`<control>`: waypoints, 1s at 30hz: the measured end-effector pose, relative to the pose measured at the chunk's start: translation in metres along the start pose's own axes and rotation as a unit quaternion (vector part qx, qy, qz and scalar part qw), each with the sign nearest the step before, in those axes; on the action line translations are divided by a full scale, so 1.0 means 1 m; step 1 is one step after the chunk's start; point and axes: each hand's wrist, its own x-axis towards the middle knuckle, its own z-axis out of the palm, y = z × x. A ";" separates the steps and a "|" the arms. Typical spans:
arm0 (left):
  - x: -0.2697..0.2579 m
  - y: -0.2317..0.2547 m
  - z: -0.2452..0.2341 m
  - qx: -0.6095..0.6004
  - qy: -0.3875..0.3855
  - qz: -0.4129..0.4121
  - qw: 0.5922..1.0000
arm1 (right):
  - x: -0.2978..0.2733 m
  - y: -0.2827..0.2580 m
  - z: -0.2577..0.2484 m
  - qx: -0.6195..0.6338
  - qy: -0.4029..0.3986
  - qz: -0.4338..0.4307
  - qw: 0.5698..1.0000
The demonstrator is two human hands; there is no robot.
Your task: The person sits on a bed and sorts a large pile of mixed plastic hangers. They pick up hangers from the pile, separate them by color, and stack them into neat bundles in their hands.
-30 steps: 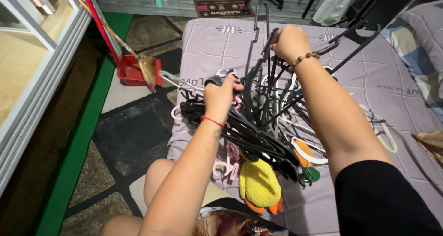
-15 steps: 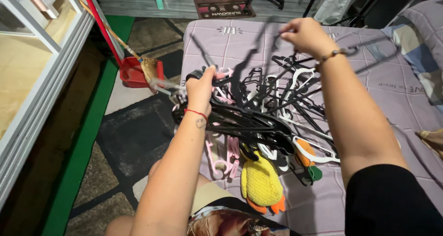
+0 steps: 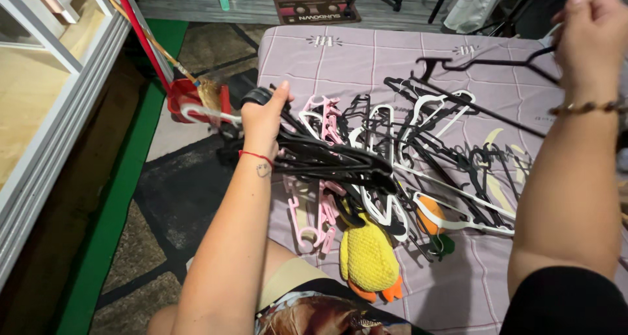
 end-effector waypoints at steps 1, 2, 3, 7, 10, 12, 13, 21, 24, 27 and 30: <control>-0.003 0.002 0.000 0.006 -0.028 0.016 0.999 | -0.011 -0.008 0.003 -0.016 -0.012 0.006 1.000; -0.006 0.006 0.002 -0.015 -0.047 0.014 0.999 | -0.023 -0.018 0.014 -0.032 -0.024 0.011 0.999; -0.009 0.009 0.006 -0.036 -0.066 0.012 0.997 | -0.037 -0.031 0.028 -0.048 -0.036 0.016 0.998; -0.020 0.026 0.019 -0.057 -0.181 0.028 0.981 | -0.084 -0.078 0.099 0.128 -0.072 0.118 0.982; -0.034 0.034 0.029 -0.059 -0.246 0.029 0.967 | -0.110 -0.105 0.137 0.170 -0.101 0.095 0.976; -0.038 0.037 0.037 -0.032 -0.265 0.077 0.961 | -0.131 -0.120 0.158 0.158 -0.108 0.044 0.981; -0.040 0.038 0.039 -0.019 -0.274 0.101 0.956 | -0.143 -0.128 0.166 0.120 -0.106 0.013 0.987; -0.038 0.038 0.048 0.021 -0.291 0.123 0.949 | -0.176 -0.146 0.214 0.084 -0.216 0.034 0.972; -0.040 0.039 0.042 0.039 -0.266 0.131 0.954 | -0.178 -0.140 0.220 0.144 -0.254 0.036 0.956; -0.043 0.041 0.037 0.017 -0.243 0.121 0.962 | -0.182 -0.137 0.219 0.164 -0.274 0.025 0.947; -0.045 0.039 0.038 0.018 -0.206 0.108 0.972 | -0.184 -0.138 0.217 0.187 -0.295 0.029 0.936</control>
